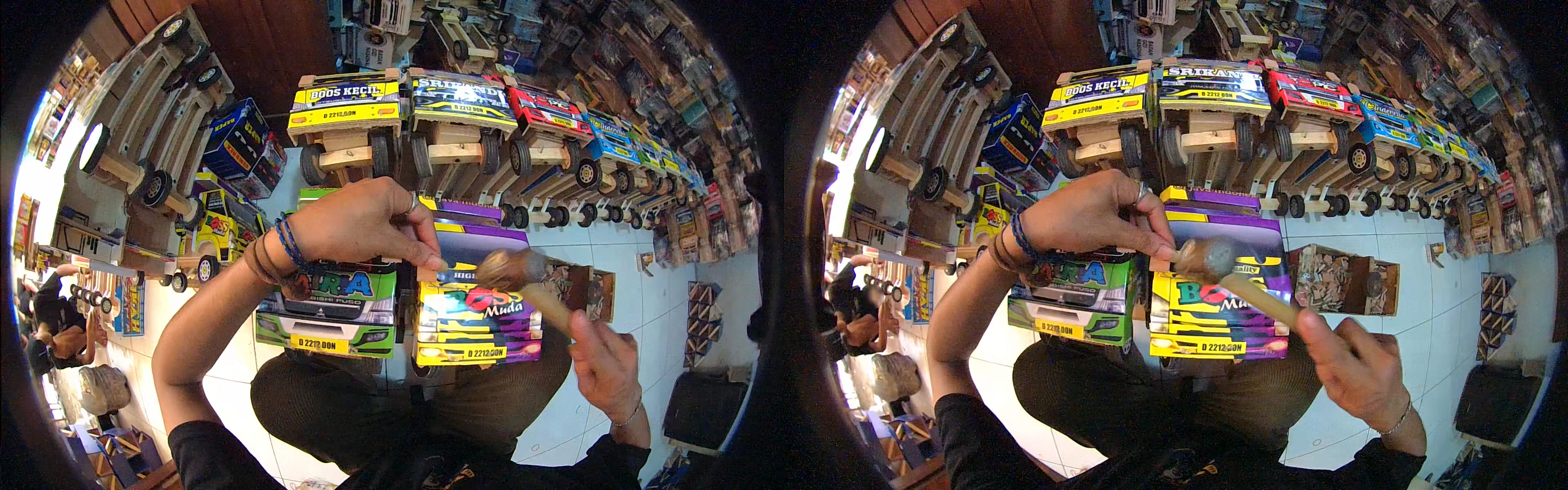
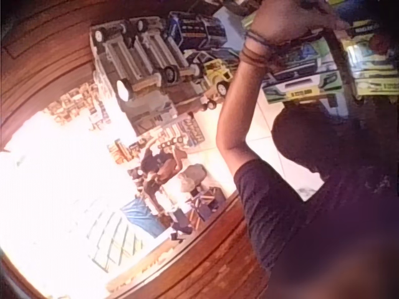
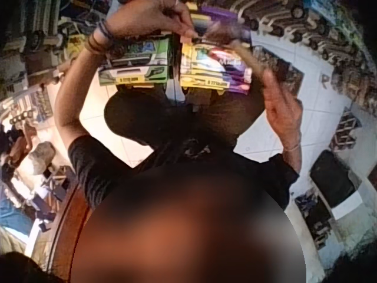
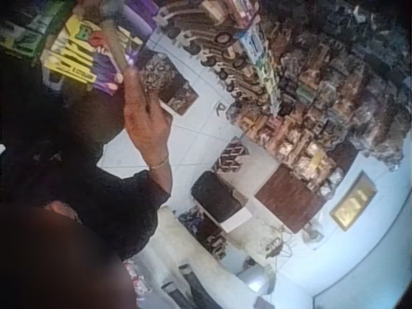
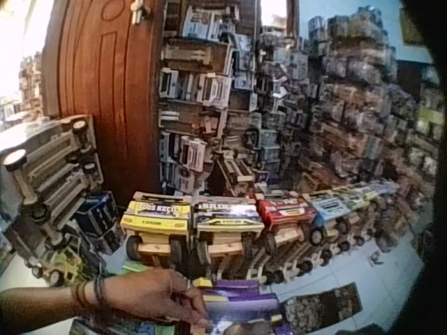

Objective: The person uses a hammer to tap small wooden pieces onto the front of toy trucks. They then use a stapler to secure the pieces in place. The person repeats this process for multiple toy trucks.

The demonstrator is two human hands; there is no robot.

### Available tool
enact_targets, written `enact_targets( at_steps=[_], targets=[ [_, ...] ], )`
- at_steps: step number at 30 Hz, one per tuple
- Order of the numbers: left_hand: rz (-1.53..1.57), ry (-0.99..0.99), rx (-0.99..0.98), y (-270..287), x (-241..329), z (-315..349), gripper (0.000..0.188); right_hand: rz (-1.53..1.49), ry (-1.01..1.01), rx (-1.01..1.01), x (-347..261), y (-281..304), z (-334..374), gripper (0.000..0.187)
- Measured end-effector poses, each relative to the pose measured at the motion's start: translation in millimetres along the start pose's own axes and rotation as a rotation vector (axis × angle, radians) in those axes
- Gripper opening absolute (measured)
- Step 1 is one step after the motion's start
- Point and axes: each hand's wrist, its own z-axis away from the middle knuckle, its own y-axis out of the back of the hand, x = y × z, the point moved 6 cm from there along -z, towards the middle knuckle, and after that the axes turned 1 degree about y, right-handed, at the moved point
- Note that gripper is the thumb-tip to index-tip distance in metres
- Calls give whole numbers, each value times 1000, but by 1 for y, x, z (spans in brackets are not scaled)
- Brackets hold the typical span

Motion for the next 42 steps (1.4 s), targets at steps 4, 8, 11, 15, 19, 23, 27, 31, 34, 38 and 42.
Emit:
enact_targets(
  at_steps=[4,8,11,15,19,23,27,31,34,38,42],
  targets=[
    [7,15,-5,-1,-2,0,26,76,24,-124,0,-4,-2,76],
    [10,-14,-5,0,2,0,25,-86,17,-107,2,-3,-5,75],
    [-22,8,0,1,2,0,24,-116,27,-184,1,-9,-8,73],
    [52,5,-15,-1,2,-1,24,-247,-41,-106,6,-5,-14,72],
    [46,0,-43,-1,2,-1,24,-280,-65,-168,19,-7,-9,66],
    [11,2,-34,2,8,2,20,-579,-359,337,54,5,17,53],
    [-36,93,-4,5,17,-1,24,-1124,-411,617,92,-1,48,40],
    [-62,259,35,2,16,-3,33,-1332,-771,684,174,-13,97,32],
    [-27,238,77,2,18,-4,32,-1194,-1088,583,257,-57,144,33],
    [18,234,67,2,18,-5,35,-465,-1258,265,349,-141,212,41],
    [5,285,60,2,16,-5,29,-120,-1349,61,387,-215,259,41]
  ],
)
